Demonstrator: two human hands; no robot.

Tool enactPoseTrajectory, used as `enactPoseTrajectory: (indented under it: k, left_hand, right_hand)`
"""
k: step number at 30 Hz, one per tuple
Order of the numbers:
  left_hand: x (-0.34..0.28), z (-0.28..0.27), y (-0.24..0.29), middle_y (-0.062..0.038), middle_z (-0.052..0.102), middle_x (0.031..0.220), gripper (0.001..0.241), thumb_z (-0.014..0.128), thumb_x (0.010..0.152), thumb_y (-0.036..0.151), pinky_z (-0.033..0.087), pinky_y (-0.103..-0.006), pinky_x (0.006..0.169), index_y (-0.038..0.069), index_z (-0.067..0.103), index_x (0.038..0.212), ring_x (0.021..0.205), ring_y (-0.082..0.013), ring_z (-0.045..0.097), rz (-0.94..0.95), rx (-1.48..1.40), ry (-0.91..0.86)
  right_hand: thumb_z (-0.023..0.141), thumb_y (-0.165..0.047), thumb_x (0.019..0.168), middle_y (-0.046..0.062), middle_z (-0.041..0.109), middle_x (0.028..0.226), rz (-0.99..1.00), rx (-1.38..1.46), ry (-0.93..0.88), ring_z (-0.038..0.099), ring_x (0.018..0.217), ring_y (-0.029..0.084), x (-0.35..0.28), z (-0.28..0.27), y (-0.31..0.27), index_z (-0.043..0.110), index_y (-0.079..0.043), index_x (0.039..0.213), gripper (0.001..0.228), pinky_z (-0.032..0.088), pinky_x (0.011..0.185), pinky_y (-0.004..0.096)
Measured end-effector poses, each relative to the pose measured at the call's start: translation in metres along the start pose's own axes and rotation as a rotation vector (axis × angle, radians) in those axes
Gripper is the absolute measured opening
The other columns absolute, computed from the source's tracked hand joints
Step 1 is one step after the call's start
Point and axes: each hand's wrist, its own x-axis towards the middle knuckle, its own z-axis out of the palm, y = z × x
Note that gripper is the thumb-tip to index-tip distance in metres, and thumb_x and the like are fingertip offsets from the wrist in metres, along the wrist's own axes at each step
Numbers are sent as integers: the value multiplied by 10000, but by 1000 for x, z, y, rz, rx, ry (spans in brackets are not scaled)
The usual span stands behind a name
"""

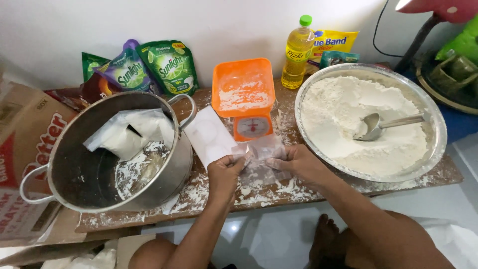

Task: Measuring and portioning flour from a large bowl into small plastic bags using a scale.

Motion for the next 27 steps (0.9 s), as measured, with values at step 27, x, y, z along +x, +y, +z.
enactPoseTrajectory:
  k: [27]
  left_hand:
    - [-35, 13, 25, -117, 718, 610, 31, 790, 833, 8, 532, -297, 591, -22, 781, 832, 635, -83, 566, 101, 48, 64]
  right_hand:
    - [808, -31, 849, 146, 753, 835, -148, 88, 20, 735, 736, 192, 7, 14, 4, 765, 72, 1053, 233, 624, 746, 343]
